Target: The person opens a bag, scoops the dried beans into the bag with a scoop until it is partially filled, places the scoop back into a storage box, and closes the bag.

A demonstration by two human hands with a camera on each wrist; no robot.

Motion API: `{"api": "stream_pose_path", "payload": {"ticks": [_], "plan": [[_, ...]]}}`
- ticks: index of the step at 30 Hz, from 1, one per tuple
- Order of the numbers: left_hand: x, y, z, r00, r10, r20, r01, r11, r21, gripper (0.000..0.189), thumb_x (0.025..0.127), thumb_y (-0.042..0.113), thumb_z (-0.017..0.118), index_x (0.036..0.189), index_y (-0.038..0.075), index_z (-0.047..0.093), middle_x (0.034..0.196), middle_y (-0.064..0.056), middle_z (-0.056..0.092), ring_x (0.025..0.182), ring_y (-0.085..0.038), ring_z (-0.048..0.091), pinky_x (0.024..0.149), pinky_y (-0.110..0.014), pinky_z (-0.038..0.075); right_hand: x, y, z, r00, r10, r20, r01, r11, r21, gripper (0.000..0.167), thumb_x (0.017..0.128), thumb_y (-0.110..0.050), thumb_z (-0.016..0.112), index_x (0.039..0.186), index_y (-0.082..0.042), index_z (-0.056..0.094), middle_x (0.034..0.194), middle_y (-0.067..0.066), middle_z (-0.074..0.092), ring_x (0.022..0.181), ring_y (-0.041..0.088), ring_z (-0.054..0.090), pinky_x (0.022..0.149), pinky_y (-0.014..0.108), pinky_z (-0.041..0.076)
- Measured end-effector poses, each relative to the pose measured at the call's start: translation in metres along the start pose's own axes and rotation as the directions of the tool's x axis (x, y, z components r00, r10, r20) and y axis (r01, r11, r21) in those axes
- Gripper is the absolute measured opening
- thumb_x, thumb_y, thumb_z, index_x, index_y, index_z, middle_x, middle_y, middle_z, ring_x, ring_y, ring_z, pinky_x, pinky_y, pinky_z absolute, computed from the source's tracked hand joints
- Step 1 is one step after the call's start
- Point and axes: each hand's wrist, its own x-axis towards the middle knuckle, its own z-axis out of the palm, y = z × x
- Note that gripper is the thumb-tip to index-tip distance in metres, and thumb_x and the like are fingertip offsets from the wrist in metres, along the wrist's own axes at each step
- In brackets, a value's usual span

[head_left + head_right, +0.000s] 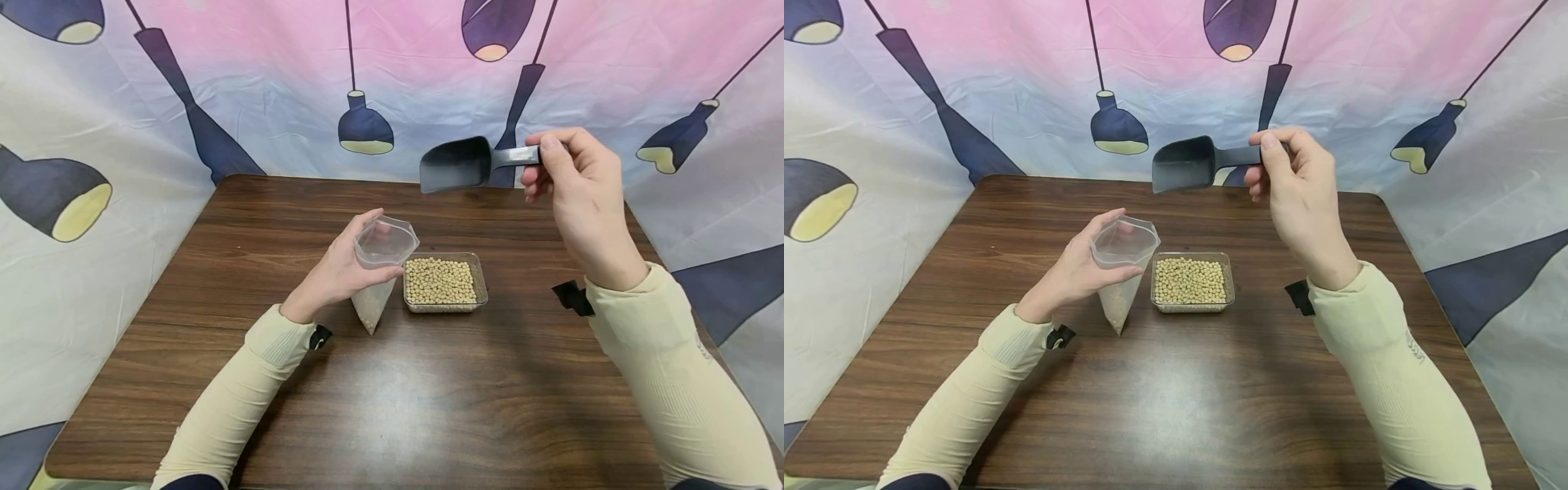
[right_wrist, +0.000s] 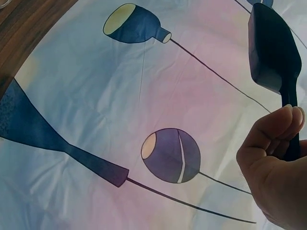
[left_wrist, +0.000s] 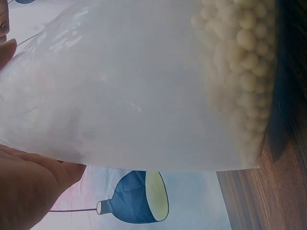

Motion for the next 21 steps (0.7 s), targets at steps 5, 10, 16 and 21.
{"api": "stream_pose_path", "payload": {"ticks": [5,10,16,21], "plan": [[0.0,-0.002,0.0,1.0,-0.011,-0.006,0.011,1.0,-0.011,0.09,0.076,0.026,0.085,0.148,0.012,0.033,0.127,-0.002,0.056,0.114,-0.018,0.053,0.096,-0.041,0.043,-0.005,0.0,-0.01,0.999,-0.04,-0.021,0.036,0.986,-0.165,0.02,0.098,-0.015,0.058,0.104,0.002,0.066,0.069,0.01,0.062,0.062,0.018,0.057,0.058,0.022,0.05],[0.0,-0.004,0.0,1.0,-0.013,0.0,0.013,1.0,-0.025,0.089,0.076,0.025,0.085,0.147,0.012,0.034,0.127,-0.003,0.056,0.113,-0.019,0.054,0.095,-0.04,0.044,-0.026,0.02,-0.031,0.998,0.043,0.037,-0.008,0.765,-0.644,0.026,0.102,-0.024,0.049,0.107,-0.004,0.065,0.076,0.006,0.063,0.066,0.015,0.058,0.055,0.02,0.044],[0.001,-0.005,-0.004,1.0,0.011,-0.019,-0.012,1.0,-0.015,0.087,0.076,0.023,0.085,0.147,0.012,0.035,0.126,-0.003,0.056,0.113,-0.018,0.054,0.095,-0.04,0.044,-0.055,0.057,-0.042,0.968,0.201,0.152,0.005,0.588,-0.809,0.032,0.105,-0.032,0.042,0.112,-0.009,0.062,0.082,0.007,0.061,0.054,0.019,0.048,0.046,0.03,0.036],[0.002,-0.005,-0.006,1.0,0.012,-0.019,-0.013,0.999,-0.029,0.086,0.077,0.022,0.084,0.147,0.013,0.035,0.126,-0.004,0.056,0.114,-0.019,0.054,0.096,-0.041,0.043,-0.066,0.075,-0.044,0.957,0.219,0.191,0.038,0.557,-0.83,0.029,0.105,-0.029,0.041,0.109,-0.006,0.06,0.073,0.006,0.054,0.046,0.019,0.041,0.042,0.031,0.034]]}}
